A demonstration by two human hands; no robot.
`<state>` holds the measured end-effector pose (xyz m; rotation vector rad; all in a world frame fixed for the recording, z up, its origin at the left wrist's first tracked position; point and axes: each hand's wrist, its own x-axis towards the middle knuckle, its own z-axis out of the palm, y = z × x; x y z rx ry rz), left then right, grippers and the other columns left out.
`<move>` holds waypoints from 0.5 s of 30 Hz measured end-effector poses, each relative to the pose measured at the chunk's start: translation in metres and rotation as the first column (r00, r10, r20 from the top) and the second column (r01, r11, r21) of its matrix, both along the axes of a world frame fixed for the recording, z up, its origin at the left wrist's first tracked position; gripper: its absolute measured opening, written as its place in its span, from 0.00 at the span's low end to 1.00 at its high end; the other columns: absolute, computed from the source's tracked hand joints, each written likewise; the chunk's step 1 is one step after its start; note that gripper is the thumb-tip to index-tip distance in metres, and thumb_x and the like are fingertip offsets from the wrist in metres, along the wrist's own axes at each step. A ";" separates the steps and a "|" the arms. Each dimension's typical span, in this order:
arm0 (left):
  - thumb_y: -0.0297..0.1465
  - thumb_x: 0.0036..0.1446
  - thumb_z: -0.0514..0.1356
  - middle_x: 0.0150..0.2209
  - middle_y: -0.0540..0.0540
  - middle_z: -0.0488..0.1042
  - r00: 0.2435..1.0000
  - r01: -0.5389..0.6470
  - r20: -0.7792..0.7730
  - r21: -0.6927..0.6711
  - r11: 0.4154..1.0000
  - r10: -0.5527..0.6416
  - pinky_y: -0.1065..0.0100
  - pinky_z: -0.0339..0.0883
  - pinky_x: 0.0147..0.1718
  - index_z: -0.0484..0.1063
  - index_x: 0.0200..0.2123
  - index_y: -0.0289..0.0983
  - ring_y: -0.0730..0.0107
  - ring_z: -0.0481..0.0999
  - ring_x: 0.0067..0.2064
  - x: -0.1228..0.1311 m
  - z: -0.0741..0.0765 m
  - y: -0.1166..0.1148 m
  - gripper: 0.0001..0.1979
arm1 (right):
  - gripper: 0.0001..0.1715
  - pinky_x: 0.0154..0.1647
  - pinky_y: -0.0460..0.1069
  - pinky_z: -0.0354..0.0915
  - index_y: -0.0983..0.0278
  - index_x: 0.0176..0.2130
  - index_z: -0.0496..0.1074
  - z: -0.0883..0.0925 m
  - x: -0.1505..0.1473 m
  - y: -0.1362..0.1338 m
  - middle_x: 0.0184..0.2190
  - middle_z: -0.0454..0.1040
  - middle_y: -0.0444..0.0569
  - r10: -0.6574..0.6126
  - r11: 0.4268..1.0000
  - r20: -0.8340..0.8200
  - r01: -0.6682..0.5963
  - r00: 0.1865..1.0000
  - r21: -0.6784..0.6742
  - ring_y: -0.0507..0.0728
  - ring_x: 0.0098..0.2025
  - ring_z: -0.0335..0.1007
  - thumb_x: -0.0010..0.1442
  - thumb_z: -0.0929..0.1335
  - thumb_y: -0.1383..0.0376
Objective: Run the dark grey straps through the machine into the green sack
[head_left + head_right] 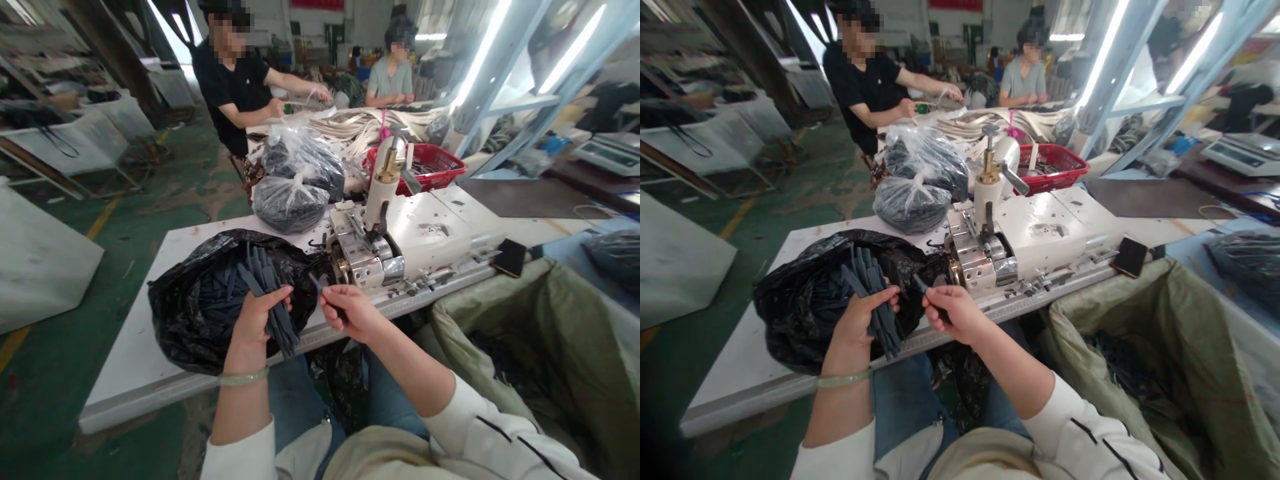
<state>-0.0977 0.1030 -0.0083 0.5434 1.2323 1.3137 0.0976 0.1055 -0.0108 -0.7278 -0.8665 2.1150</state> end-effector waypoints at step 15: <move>0.18 0.47 0.59 0.23 0.51 0.67 0.931 -0.102 0.335 -0.139 0.985 0.144 0.77 0.66 0.18 0.68 0.30 0.32 0.79 0.68 0.21 0.000 -0.011 -0.001 0.07 | 0.15 0.09 0.43 0.36 0.64 0.20 0.65 -0.003 0.083 0.036 0.06 0.54 0.36 -0.579 0.815 0.243 0.555 0.778 0.165 0.45 0.08 0.42 0.48 0.68 0.57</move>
